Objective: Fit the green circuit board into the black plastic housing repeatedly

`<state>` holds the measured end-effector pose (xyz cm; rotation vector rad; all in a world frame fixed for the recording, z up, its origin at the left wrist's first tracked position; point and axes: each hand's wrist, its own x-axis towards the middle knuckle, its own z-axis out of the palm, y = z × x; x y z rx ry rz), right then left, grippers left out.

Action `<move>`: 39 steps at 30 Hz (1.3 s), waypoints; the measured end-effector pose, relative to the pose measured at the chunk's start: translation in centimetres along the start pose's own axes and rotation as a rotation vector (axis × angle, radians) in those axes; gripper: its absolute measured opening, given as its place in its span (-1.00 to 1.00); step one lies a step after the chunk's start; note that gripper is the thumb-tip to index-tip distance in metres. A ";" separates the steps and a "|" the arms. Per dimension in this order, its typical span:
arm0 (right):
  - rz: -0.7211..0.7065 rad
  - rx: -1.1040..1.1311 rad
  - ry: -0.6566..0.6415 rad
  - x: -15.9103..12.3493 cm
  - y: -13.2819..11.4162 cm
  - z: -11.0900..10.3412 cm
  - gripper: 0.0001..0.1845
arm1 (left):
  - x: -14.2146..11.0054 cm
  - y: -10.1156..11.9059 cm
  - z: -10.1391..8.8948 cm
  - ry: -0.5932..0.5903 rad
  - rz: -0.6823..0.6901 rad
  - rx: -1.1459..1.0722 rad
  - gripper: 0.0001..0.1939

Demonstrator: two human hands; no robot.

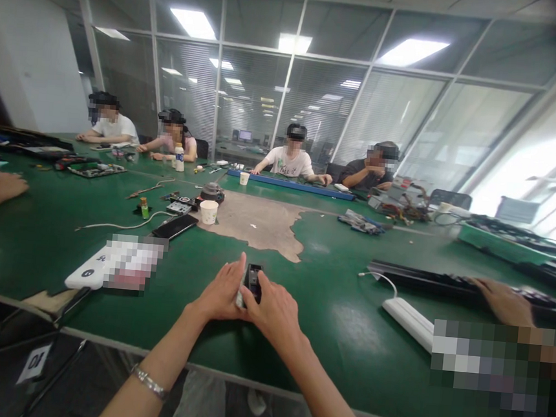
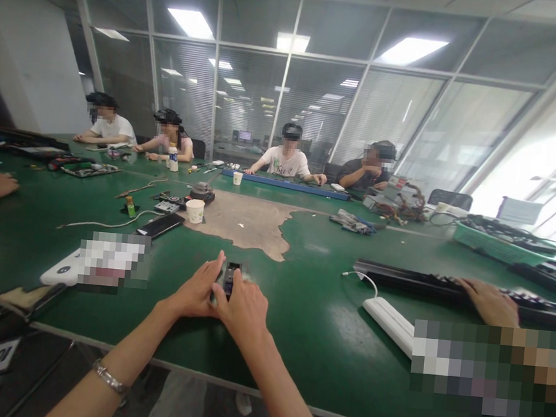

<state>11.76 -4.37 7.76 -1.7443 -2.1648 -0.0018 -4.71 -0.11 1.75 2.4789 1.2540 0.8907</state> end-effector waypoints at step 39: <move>0.256 0.021 0.094 -2.1 8.1 -0.4 -0.46 | 0.0 0.3 -0.4 -0.046 -0.031 -0.070 0.36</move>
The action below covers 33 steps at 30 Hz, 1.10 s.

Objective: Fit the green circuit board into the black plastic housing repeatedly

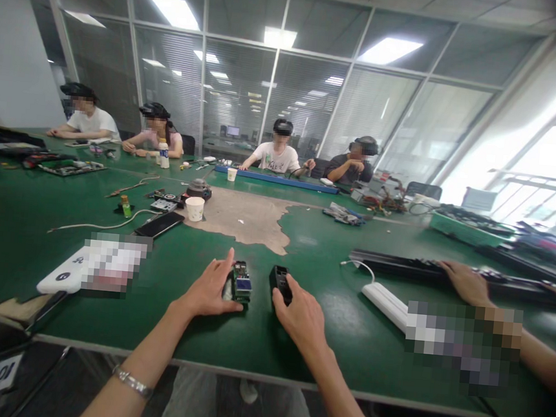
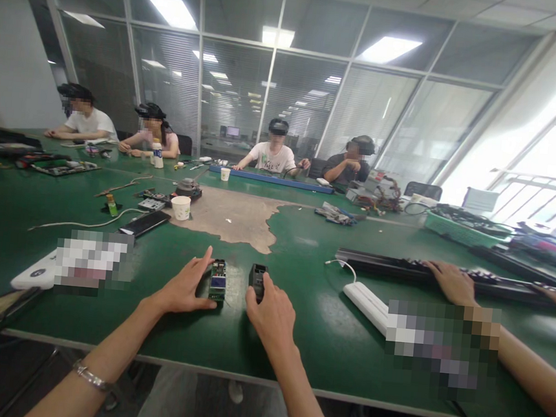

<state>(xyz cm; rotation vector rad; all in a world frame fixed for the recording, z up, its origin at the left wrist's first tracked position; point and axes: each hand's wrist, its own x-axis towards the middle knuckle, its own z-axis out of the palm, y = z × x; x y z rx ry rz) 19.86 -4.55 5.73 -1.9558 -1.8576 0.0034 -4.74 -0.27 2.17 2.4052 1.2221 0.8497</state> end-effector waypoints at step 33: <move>-0.240 -0.025 -0.090 -0.4 -8.2 0.5 -0.47 | -0.2 -0.9 0.8 0.068 0.088 0.041 0.50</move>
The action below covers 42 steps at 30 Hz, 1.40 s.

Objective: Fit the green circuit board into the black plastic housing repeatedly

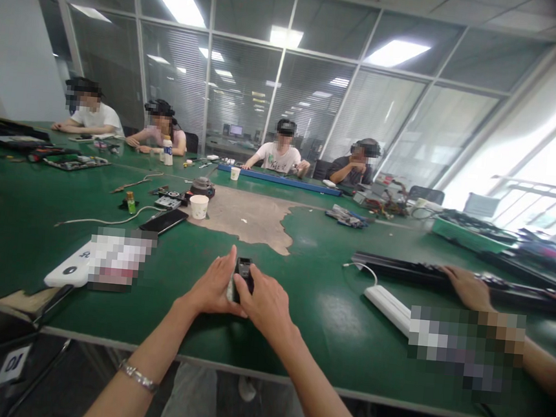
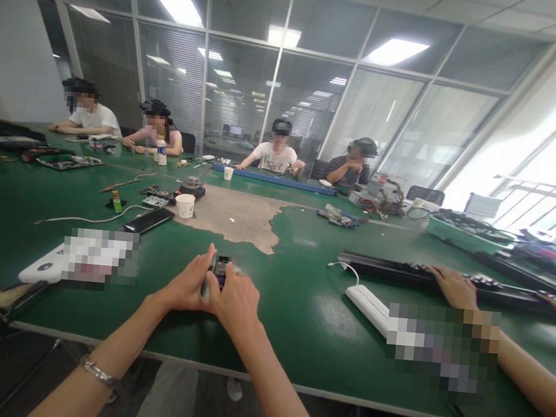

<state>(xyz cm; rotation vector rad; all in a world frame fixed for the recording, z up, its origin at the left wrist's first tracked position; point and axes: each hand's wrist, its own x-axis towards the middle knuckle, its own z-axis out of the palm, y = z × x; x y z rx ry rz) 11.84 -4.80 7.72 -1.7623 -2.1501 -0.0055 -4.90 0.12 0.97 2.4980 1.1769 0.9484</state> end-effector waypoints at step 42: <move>0.140 0.215 0.134 -0.2 2.9 -2.1 -0.45 | 0.1 0.4 -0.5 -0.037 -0.053 -0.005 0.35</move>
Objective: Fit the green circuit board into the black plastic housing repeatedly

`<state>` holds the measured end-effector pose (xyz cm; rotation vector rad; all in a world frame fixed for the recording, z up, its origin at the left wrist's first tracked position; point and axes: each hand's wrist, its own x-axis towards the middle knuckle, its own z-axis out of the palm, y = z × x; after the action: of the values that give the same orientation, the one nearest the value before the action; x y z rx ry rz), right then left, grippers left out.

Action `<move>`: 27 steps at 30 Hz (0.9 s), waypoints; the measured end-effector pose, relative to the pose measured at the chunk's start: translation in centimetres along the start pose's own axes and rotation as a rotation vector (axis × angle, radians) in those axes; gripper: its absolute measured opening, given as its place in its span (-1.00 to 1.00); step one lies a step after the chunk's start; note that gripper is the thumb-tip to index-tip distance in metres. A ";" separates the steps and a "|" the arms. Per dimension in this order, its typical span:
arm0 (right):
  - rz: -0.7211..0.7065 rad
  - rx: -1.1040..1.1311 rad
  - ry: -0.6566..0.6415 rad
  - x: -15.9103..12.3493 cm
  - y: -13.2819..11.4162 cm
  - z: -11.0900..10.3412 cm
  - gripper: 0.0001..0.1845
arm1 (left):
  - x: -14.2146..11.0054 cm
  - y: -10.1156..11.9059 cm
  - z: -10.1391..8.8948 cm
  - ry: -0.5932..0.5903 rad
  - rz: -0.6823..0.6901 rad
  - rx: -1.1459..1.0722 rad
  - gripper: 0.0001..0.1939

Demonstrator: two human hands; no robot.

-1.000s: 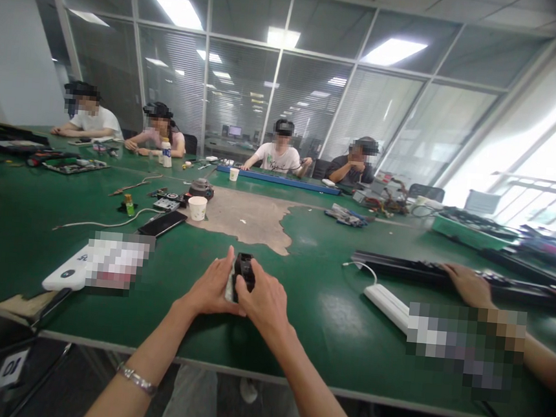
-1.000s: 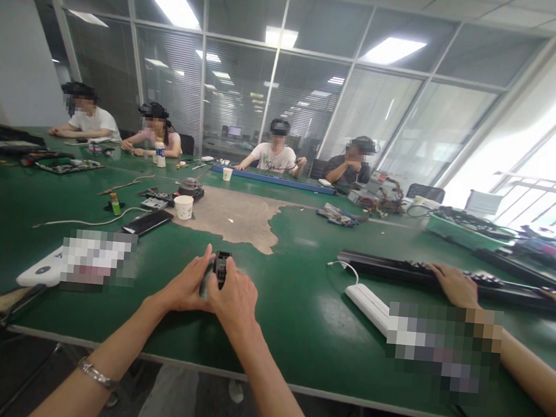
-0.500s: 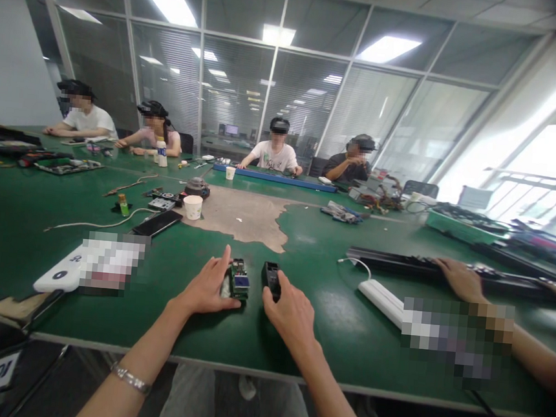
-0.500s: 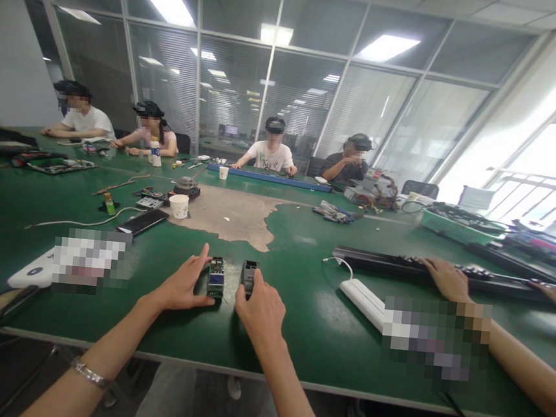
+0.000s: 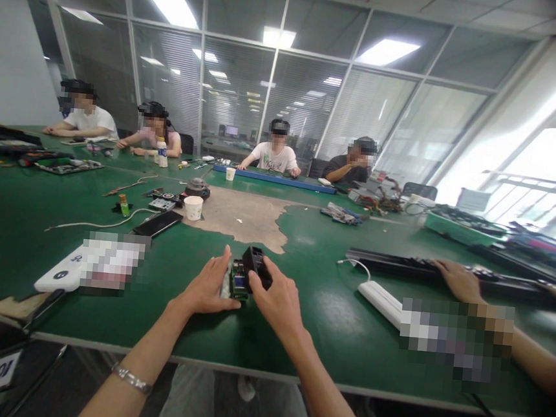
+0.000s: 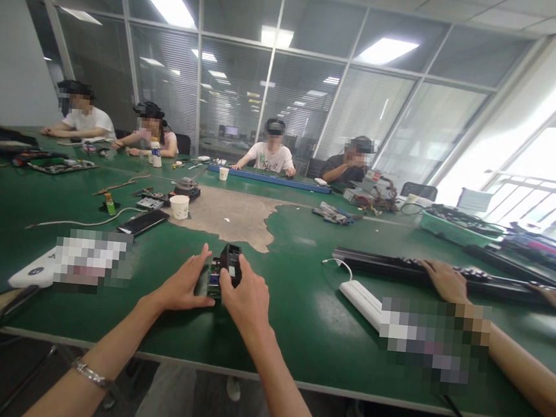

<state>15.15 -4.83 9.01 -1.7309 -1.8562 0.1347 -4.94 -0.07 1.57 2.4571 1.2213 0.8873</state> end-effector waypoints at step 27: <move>-0.135 -0.183 -0.103 -0.2 -2.4 2.8 -0.60 | 0.0 -0.3 0.1 0.028 0.031 -0.035 0.54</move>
<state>11.75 -4.53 7.72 -1.7403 -2.1107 0.0003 -5.04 0.08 1.33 2.4498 1.1697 0.9459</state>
